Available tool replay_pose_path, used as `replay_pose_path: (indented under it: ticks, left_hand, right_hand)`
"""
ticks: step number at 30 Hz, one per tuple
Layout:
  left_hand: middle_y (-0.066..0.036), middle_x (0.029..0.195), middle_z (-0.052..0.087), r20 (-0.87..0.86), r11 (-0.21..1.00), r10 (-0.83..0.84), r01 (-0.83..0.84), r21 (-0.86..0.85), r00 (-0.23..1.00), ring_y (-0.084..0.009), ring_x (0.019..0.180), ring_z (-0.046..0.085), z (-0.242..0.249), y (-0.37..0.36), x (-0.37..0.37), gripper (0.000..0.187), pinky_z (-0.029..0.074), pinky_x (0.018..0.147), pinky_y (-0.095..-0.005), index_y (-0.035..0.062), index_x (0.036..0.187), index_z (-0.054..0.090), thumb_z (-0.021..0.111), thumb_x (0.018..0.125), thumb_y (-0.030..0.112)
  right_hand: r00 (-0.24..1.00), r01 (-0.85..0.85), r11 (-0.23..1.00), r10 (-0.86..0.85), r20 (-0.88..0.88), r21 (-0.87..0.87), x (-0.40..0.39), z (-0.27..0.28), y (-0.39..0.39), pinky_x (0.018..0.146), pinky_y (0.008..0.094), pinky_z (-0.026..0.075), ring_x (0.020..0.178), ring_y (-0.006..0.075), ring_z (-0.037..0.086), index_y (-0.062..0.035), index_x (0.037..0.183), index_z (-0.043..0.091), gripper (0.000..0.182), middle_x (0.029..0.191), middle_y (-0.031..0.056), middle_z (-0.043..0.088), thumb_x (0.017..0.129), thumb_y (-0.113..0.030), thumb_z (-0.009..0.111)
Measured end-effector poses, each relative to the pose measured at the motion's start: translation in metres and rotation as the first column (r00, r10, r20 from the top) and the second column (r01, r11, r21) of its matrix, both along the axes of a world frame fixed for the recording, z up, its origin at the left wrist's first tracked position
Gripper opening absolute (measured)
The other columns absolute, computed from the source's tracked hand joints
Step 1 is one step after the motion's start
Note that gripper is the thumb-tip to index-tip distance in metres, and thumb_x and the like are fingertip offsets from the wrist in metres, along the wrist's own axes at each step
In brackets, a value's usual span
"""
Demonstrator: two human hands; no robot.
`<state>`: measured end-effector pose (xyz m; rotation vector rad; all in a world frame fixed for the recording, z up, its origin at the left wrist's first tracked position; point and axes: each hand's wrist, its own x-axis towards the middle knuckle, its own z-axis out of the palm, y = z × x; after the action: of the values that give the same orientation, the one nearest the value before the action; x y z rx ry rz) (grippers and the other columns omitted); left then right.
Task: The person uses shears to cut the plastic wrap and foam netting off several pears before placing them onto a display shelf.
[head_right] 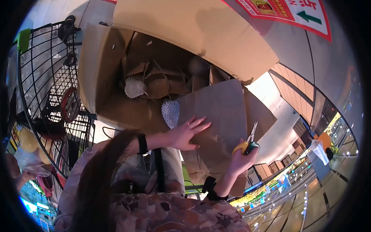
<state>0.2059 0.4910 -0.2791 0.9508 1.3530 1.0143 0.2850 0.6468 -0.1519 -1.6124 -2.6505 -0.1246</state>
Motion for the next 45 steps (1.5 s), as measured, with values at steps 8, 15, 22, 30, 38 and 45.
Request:
replay_pose_path:
  ticks: [8, 15, 22, 30, 38, 45]
  left_hand:
    - [-0.019, 0.099, 0.056, -0.274, 0.921, -0.129, 0.012, -0.389, 0.953, -0.0325, 0.094, 0.053, -0.099, 0.023, -0.107, 0.018, 0.046, 0.068, -0.0414, 0.0006, 0.073, 0.06, 0.049, 0.073, 0.014]
    - [-0.018, 0.114, 0.047, -0.555, 0.746, 0.027, -0.386, -0.543, 0.832, -0.0299, 0.104, 0.047, -0.182, 0.102, -0.113, 0.047, 0.039, 0.088, -0.0375, 0.0032, 0.113, 0.045, 0.057, 0.07, 0.02]
    - [-0.018, 0.125, 0.038, -0.103, 0.982, 0.171, -0.178, -0.063, 0.98, -0.0322, 0.119, 0.031, -0.266, 0.127, -0.086, 0.064, 0.026, 0.098, -0.0389, 0.0037, 0.126, 0.031, 0.056, 0.07, 0.022]
    - [-0.019, 0.116, 0.047, -0.441, 0.835, 0.306, -0.461, -0.301, 0.844, -0.0328, 0.107, 0.044, -0.253, 0.146, -0.055, 0.04, 0.037, 0.088, -0.0385, 0.0071, 0.113, 0.047, 0.051, 0.075, 0.016]
    - [-0.018, 0.11, 0.052, 0.147, 0.572, 0.814, -0.73, -0.374, 0.562, -0.0251, 0.106, 0.049, -0.239, 0.091, -0.087, 0.09, 0.039, 0.089, -0.0299, -0.002, 0.121, 0.028, 0.078, 0.053, 0.029]
    - [-0.011, 0.102, 0.051, 0.137, 0.539, 0.841, -0.785, -0.306, 0.524, -0.0184, 0.093, 0.051, -0.132, -0.007, -0.153, 0.066, 0.043, 0.081, -0.0303, 0.002, 0.114, 0.036, 0.073, 0.059, 0.008]
  right_hand:
    - [0.991, 0.06, 0.998, -0.056, 0.118, -0.031, 0.009, -0.003, 0.011, 0.065, 0.0428, 0.038, 0.073, 0.0363, 0.051, -0.0023, 0.083, 0.047, 0.023, 0.075, 0.0163, 0.053, 0.066, -0.01, 0.06]
    - [0.977, 0.179, 0.976, -0.162, 0.136, -0.122, 0.023, -0.01, 0.015, 0.068, 0.0422, 0.038, 0.076, 0.0355, 0.05, -0.0031, 0.084, 0.047, 0.023, 0.075, 0.0155, 0.053, 0.064, -0.008, 0.059]
    - [0.985, 0.14, 0.984, -0.127, 0.119, -0.109, 0.035, -0.021, 0.021, 0.058, 0.0377, 0.035, 0.064, 0.0284, 0.043, -0.0012, 0.076, 0.044, 0.025, 0.066, 0.0123, 0.046, 0.067, -0.011, 0.065]
    - [0.993, 0.093, 0.989, -0.085, 0.077, -0.117, 0.037, -0.029, 0.025, 0.055, 0.0364, 0.036, 0.061, 0.0256, 0.046, -0.0003, 0.079, 0.045, 0.03, 0.066, 0.0118, 0.046, 0.069, -0.015, 0.07]
    - [0.997, 0.074, 0.98, -0.071, 0.024, -0.187, 0.041, -0.028, 0.029, 0.059, 0.0365, 0.036, 0.065, 0.0264, 0.044, -0.0012, 0.075, 0.044, 0.03, 0.07, 0.012, 0.046, 0.067, -0.013, 0.07]
    - [0.978, -0.204, 0.951, 0.186, -0.098, -0.231, 0.025, -0.021, 0.028, 0.069, 0.0421, 0.037, 0.071, 0.0343, 0.043, -0.0016, 0.07, 0.041, 0.024, 0.069, 0.0143, 0.046, 0.055, 0.002, 0.059]
